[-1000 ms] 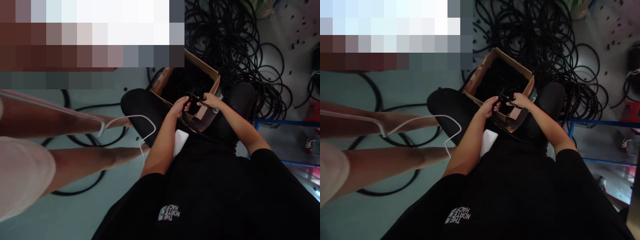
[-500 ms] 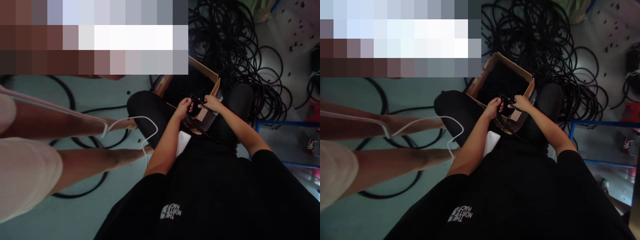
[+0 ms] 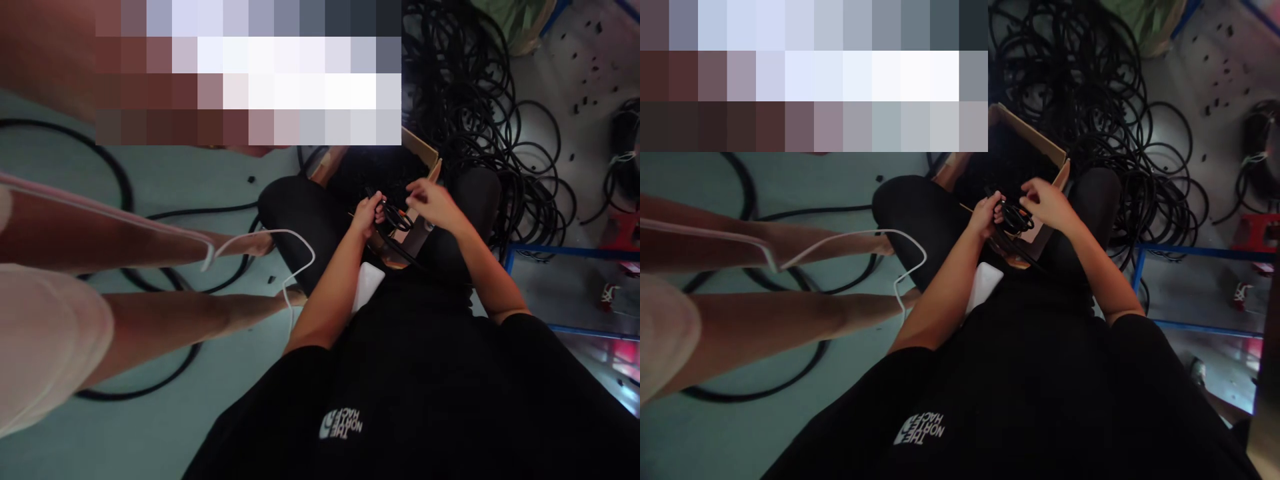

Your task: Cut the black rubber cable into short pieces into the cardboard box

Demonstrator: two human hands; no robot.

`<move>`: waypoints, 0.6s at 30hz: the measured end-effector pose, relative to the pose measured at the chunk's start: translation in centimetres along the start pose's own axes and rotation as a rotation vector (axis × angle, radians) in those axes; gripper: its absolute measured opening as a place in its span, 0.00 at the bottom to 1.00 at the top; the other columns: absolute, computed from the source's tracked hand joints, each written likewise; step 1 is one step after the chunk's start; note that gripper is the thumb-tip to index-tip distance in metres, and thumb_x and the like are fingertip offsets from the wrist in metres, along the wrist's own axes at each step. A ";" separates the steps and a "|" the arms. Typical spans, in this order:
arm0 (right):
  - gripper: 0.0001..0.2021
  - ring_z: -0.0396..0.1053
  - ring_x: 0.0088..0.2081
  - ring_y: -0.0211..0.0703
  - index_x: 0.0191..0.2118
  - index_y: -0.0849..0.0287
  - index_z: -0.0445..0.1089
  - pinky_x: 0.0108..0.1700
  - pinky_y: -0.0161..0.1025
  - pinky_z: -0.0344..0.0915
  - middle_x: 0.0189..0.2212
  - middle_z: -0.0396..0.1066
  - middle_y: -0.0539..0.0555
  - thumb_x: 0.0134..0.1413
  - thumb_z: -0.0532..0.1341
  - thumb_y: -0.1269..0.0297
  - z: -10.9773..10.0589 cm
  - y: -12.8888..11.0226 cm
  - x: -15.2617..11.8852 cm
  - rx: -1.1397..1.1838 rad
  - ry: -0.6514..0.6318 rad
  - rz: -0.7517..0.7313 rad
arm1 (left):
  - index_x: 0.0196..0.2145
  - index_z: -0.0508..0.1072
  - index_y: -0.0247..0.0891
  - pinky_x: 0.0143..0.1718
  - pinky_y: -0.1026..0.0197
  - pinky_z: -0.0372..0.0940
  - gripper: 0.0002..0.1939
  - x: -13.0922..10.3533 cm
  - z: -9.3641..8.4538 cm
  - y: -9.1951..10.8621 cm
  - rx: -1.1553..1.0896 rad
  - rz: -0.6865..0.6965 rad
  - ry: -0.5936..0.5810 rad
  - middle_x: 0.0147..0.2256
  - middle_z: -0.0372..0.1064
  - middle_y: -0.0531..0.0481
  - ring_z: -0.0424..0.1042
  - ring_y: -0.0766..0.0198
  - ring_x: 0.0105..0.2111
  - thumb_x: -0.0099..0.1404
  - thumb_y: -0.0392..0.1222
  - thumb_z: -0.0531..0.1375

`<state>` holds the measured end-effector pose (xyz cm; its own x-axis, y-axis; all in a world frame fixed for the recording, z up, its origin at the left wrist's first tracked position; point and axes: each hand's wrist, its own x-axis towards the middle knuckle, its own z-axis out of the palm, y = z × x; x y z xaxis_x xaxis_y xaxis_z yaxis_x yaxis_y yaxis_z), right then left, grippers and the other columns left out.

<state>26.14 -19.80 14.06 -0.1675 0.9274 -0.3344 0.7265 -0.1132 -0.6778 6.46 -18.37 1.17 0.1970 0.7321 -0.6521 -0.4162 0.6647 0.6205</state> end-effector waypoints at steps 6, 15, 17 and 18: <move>0.27 0.59 0.85 0.94 0.70 0.57 0.78 0.54 0.51 0.82 0.78 0.70 0.67 0.78 0.67 0.46 -7.1 -12.3 -4.9 -0.112 0.315 -0.372 | 0.32 0.69 0.40 0.17 0.72 0.47 0.22 0.2 -0.2 -0.4 0.002 -0.001 -0.028 0.19 0.55 0.61 0.50 0.74 0.16 0.87 0.40 0.68; 0.48 0.68 0.82 0.63 0.92 0.51 0.57 0.86 0.54 0.66 0.85 0.67 0.55 0.72 0.70 0.61 -6.2 -17.6 -1.0 -0.745 0.322 -0.517 | 0.31 0.67 0.39 0.17 0.74 0.45 0.24 0.3 -0.2 -0.2 -0.039 -0.029 -0.019 0.17 0.54 0.62 0.49 0.76 0.14 0.90 0.37 0.63; 0.43 0.68 0.82 0.69 0.91 0.46 0.59 0.83 0.57 0.71 0.83 0.70 0.54 0.75 0.66 0.58 -5.9 -16.9 -0.7 -0.680 0.353 -0.543 | 0.31 0.66 0.39 0.17 0.74 0.45 0.25 0.3 -0.2 -0.2 -0.064 -0.041 -0.034 0.17 0.54 0.63 0.49 0.77 0.14 0.88 0.41 0.68; 0.41 0.68 0.83 0.72 0.90 0.45 0.60 0.83 0.60 0.71 0.83 0.69 0.55 0.77 0.65 0.55 -5.8 -16.4 -0.6 -0.645 0.362 -0.566 | 0.31 0.66 0.40 0.16 0.74 0.45 0.26 0.4 -0.2 -0.2 -0.079 -0.052 -0.054 0.17 0.54 0.63 0.49 0.77 0.14 0.87 0.43 0.71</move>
<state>18.20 -16.40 29.21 -0.4709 0.8510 0.2327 0.8481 0.5092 -0.1460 6.44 -18.27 0.73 0.2667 0.7050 -0.6572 -0.4723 0.6900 0.5485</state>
